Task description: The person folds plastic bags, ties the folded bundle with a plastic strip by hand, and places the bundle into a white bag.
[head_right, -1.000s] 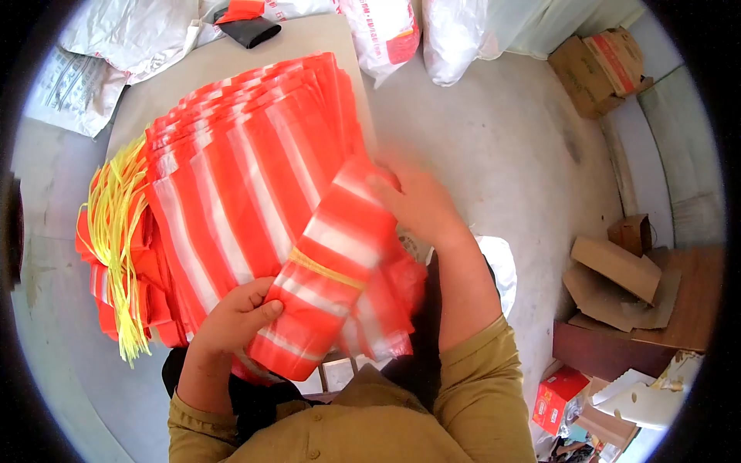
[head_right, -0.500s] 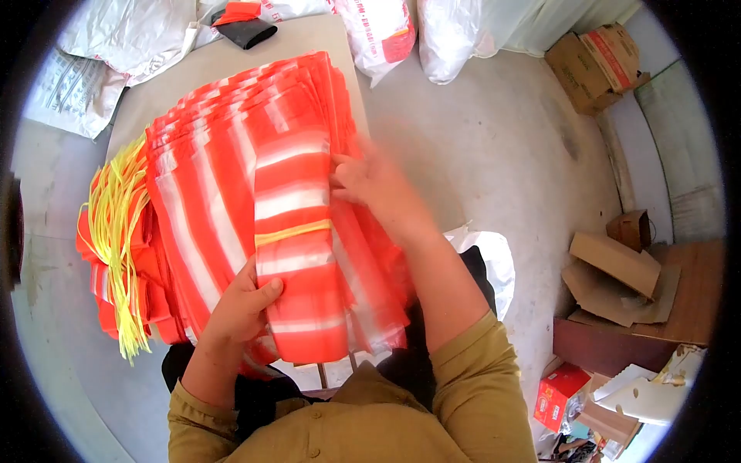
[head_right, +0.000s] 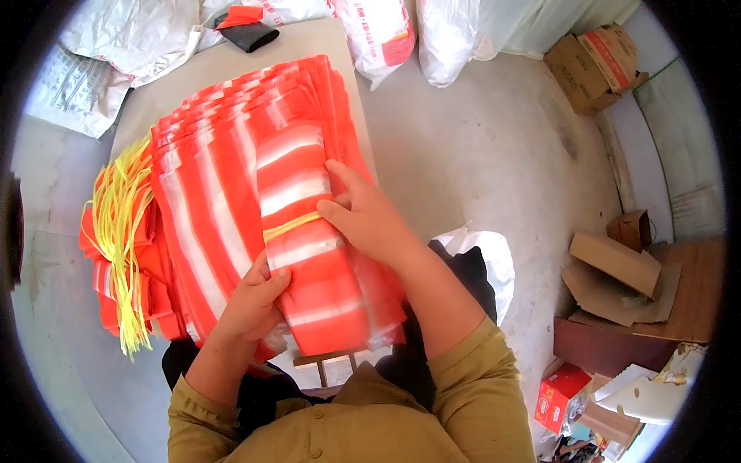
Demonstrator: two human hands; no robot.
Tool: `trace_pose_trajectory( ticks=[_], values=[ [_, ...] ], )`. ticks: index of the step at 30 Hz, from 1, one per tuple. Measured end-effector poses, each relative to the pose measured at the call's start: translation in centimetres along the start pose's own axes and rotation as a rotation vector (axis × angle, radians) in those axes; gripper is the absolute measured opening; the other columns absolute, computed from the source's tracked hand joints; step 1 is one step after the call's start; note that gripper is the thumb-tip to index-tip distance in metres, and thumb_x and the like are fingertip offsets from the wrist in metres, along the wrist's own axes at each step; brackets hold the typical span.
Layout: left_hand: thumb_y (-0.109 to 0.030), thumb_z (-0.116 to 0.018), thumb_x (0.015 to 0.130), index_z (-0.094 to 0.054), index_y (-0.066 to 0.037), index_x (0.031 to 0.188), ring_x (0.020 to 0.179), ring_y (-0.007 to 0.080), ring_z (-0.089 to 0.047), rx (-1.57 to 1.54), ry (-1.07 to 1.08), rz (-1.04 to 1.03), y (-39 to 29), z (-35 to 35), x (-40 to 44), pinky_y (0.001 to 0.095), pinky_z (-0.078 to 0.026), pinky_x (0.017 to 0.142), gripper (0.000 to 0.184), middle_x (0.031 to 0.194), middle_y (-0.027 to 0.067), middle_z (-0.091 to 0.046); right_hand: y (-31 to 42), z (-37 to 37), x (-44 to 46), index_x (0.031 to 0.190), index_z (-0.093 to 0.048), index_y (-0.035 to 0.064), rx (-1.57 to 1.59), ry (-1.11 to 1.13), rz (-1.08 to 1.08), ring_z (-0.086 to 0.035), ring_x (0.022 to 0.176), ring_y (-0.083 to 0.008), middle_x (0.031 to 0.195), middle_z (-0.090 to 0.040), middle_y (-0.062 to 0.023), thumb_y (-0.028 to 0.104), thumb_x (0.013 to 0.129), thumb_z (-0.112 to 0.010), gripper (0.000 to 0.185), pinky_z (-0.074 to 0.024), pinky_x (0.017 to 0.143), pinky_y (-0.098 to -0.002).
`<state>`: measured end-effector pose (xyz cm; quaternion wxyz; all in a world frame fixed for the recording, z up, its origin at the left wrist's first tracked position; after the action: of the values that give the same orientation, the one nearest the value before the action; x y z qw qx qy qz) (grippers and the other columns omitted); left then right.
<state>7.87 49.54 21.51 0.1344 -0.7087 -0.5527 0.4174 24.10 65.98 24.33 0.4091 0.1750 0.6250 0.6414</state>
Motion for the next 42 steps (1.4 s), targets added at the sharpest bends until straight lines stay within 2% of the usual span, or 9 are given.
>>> trace_pose_trajectory(
  ticks=[13, 16, 20, 24, 29, 31, 35, 38, 42],
  values=[
    [-0.006, -0.05, 0.108, -0.035, -0.006, 0.156, 0.134, 0.0225, -0.057, 0.033, -0.07, -0.06, -0.1, -0.6, 0.3, 0.0423, -0.048, 0.113, 0.05, 0.148, 0.0133, -0.055, 0.2, -1.0, -0.8, 0.165, -0.021, 0.0015, -0.094, -0.007, 0.035, -0.062, 0.085, -0.011, 0.095, -0.069, -0.0059, 0.025, 0.103, -0.064, 0.078, -0.0502, 0.08, -0.0286],
    [-0.01, -0.053, 0.107, -0.034, -0.006, 0.156, 0.116, 0.019, -0.066, -0.001, -0.082, -0.087, 0.1, -0.8, 0.4, 0.0377, -0.059, 0.092, 0.052, 0.139, 0.012, -0.06, -0.7, -1.2, -0.2, 0.166, -0.017, 0.0023, 0.0, 0.004, 0.031, -0.06, 0.082, -0.0102, 0.092, -0.067, -0.0053, 0.022, 0.103, -0.065, 0.082, -0.0493, 0.076, -0.0281],
    [-0.013, -0.067, 0.101, -0.036, -0.005, 0.155, 0.131, 0.0224, -0.059, 0.084, -0.071, 0.045, 0.1, 0.2, 0.0, 0.0433, -0.051, 0.109, 0.063, 0.146, 0.0107, -0.057, -0.7, -1.4, -0.2, 0.166, -0.014, 0.0028, 0.167, 0.017, 0.008, -0.057, 0.078, -0.0084, 0.088, -0.064, -0.004, 0.018, 0.101, -0.067, 0.085, -0.0474, 0.074, -0.0266],
    [-0.012, -0.069, 0.1, -0.035, -0.005, 0.155, 0.13, 0.0231, -0.059, 0.142, -0.059, 0.085, -0.2, -0.1, -0.3, 0.0449, -0.053, 0.107, 0.065, 0.146, 0.0111, -0.056, -0.3, -1.1, -0.3, 0.166, -0.014, 0.0034, 0.115, 0.028, -0.011, -0.06, 0.084, -0.0106, 0.096, -0.066, -0.0067, 0.018, 0.1, -0.068, 0.087, -0.0489, 0.078, -0.0281],
    [-0.013, -0.059, 0.102, -0.032, -0.009, 0.155, 0.072, 0.0124, -0.063, 0.132, -0.068, -0.011, 0.0, -0.6, -0.2, 0.0289, -0.046, 0.047, 0.06, 0.114, 0.0076, -0.065, -1.8, -1.5, 0.2, 0.163, -0.018, -0.0011, -0.035, 0.032, 0.149, -0.056, 0.131, -0.0246, 0.146, -0.052, -0.0231, 0.016, 0.096, -0.07, 0.087, -0.0462, 0.107, -0.0353],
    [-0.012, -0.059, 0.101, -0.032, -0.009, 0.155, 0.073, 0.013, -0.063, 0.125, -0.092, -0.012, -0.1, -0.9, -0.2, 0.0296, -0.046, 0.048, 0.06, 0.117, 0.008, -0.065, -2.0, -1.8, 0.2, 0.163, -0.018, -0.0007, 0.041, 0.037, 0.194, -0.047, 0.142, -0.0269, 0.158, -0.041, -0.0229, 0.015, 0.095, -0.071, 0.088, -0.0409, 0.114, -0.0365],
    [-0.012, -0.062, 0.1, -0.032, -0.008, 0.155, 0.084, 0.0145, -0.066, 0.167, -0.066, 0.003, 0.2, -0.7, -0.6, 0.0301, -0.048, 0.055, 0.063, 0.123, 0.0093, -0.064, -1.6, -1.9, 0.2, 0.166, -0.01, 0.0039, 0.306, 0.036, 0.142, -0.051, 0.137, -0.0239, 0.158, -0.042, -0.0189, 0.009, 0.093, -0.072, 0.096, -0.0425, 0.113, -0.0377],
    [-0.019, -0.075, 0.096, -0.033, -0.004, 0.154, 0.121, 0.0259, -0.064, 0.164, 0.059, 0.012, 1.0, -0.1, -0.6, 0.0448, -0.057, 0.095, 0.073, 0.141, 0.0117, -0.058, -1.3, -1.7, 0.2, 0.166, -0.01, 0.0026, 0.391, -0.002, 0.157, -0.05, 0.139, -0.0243, 0.159, -0.041, -0.0186, 0.008, 0.093, -0.071, 0.095, -0.0415, 0.114, -0.0381],
    [-0.017, -0.071, 0.098, -0.037, -0.004, 0.151, 0.107, 0.0255, -0.069, 0.194, 0.063, 0.092, 1.1, -0.2, -0.8, 0.0419, -0.059, 0.083, 0.065, 0.132, 0.0128, -0.063, -2.7, -1.6, 0.9, 0.165, -0.015, 0.0025, 0.315, -0.04, 0.213, -0.048, 0.141, -0.0274, 0.159, -0.041, -0.0206, 0.019, 0.093, -0.074, 0.094, -0.0401, 0.115, -0.0387]
  ],
)
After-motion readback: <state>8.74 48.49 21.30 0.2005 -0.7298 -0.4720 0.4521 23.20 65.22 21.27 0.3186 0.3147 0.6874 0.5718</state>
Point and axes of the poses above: each hand's wrist, its own x-axis towards the middle knuckle, its own z-axis out of the back of the hand, y = z × x, the point moved 1 cm from there along x, towards the middle knuckle
